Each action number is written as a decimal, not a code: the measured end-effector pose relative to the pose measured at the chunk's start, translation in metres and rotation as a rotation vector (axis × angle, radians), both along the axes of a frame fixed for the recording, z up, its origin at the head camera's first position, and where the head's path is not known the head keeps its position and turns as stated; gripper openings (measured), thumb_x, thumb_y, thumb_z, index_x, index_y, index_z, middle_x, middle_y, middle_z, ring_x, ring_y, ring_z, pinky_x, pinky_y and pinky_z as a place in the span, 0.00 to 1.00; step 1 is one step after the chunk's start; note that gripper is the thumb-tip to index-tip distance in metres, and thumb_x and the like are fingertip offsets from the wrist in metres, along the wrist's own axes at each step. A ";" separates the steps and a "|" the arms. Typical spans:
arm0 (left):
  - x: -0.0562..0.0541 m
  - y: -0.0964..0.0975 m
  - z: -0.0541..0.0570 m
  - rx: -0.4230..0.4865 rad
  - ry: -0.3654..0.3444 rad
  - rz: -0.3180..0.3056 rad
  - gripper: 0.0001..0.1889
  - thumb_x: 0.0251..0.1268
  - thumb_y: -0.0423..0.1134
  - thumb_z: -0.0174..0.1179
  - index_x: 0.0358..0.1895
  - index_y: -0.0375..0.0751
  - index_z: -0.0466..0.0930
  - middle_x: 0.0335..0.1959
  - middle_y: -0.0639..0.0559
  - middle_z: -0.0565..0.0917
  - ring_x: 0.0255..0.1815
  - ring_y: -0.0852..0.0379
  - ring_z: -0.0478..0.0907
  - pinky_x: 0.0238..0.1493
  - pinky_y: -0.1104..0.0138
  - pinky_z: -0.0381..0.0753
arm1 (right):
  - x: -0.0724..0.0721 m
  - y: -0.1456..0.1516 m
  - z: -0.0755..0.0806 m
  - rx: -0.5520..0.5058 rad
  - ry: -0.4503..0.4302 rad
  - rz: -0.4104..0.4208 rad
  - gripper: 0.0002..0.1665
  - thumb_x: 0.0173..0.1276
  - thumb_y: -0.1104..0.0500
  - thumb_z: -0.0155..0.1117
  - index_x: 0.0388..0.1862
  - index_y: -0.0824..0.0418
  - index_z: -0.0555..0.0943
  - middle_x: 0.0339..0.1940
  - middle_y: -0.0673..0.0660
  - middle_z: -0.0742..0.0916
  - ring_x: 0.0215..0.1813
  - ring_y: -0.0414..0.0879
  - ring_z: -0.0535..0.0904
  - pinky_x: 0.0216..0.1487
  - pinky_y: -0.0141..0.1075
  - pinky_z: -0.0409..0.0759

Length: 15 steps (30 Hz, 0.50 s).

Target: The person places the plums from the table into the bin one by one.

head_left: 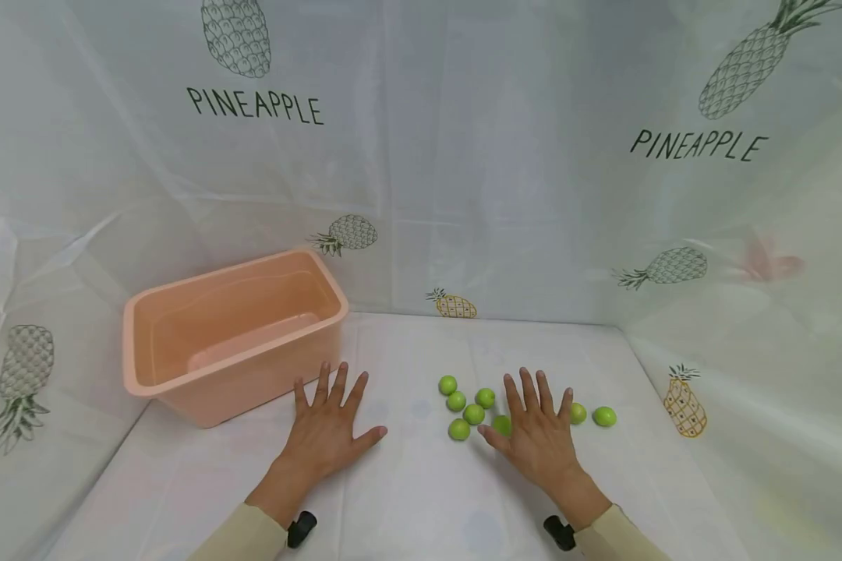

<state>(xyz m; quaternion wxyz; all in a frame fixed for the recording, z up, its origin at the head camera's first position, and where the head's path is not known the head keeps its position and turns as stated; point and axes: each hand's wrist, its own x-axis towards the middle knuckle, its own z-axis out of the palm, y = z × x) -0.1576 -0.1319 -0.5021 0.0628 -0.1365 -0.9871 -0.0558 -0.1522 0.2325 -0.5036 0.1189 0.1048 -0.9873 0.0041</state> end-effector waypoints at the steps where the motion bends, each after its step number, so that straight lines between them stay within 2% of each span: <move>1: 0.001 -0.001 0.000 0.004 0.007 0.000 0.52 0.67 0.81 0.48 0.85 0.51 0.58 0.86 0.37 0.53 0.88 0.31 0.41 0.77 0.23 0.38 | -0.001 -0.001 0.001 -0.006 -0.004 0.000 0.61 0.69 0.22 0.60 0.86 0.60 0.61 0.86 0.68 0.61 0.88 0.68 0.49 0.77 0.80 0.42; 4: 0.010 -0.006 0.003 0.028 0.059 -0.008 0.51 0.68 0.80 0.49 0.85 0.50 0.60 0.85 0.36 0.56 0.88 0.32 0.45 0.78 0.25 0.42 | -0.005 -0.008 0.003 -0.027 -0.010 0.005 0.61 0.69 0.23 0.60 0.86 0.60 0.60 0.86 0.68 0.61 0.88 0.67 0.48 0.77 0.79 0.41; 7: 0.025 -0.015 0.015 0.085 0.130 -0.034 0.48 0.72 0.76 0.50 0.84 0.49 0.61 0.85 0.35 0.58 0.87 0.33 0.50 0.82 0.32 0.45 | -0.010 -0.020 0.007 -0.053 -0.006 0.026 0.60 0.69 0.23 0.60 0.86 0.60 0.60 0.87 0.67 0.60 0.88 0.67 0.49 0.78 0.79 0.41; 11: 0.043 -0.040 0.048 0.173 0.287 -0.072 0.41 0.79 0.66 0.52 0.82 0.42 0.64 0.83 0.32 0.62 0.84 0.31 0.57 0.85 0.41 0.48 | -0.020 -0.047 0.022 -0.075 0.005 0.086 0.60 0.71 0.23 0.58 0.86 0.61 0.59 0.87 0.67 0.60 0.88 0.67 0.49 0.79 0.77 0.43; 13: 0.043 -0.062 0.067 0.190 0.370 -0.063 0.39 0.81 0.62 0.51 0.81 0.38 0.64 0.81 0.29 0.63 0.83 0.28 0.58 0.86 0.42 0.49 | -0.028 -0.064 0.032 -0.073 0.008 0.120 0.59 0.72 0.23 0.56 0.86 0.61 0.59 0.87 0.67 0.60 0.88 0.66 0.49 0.79 0.77 0.44; 15: 0.039 -0.087 0.084 0.200 0.399 -0.018 0.38 0.82 0.59 0.50 0.82 0.35 0.61 0.81 0.26 0.61 0.84 0.27 0.55 0.86 0.40 0.46 | -0.037 -0.082 0.042 -0.061 0.002 0.150 0.59 0.73 0.22 0.53 0.87 0.60 0.57 0.88 0.65 0.59 0.88 0.64 0.49 0.80 0.75 0.45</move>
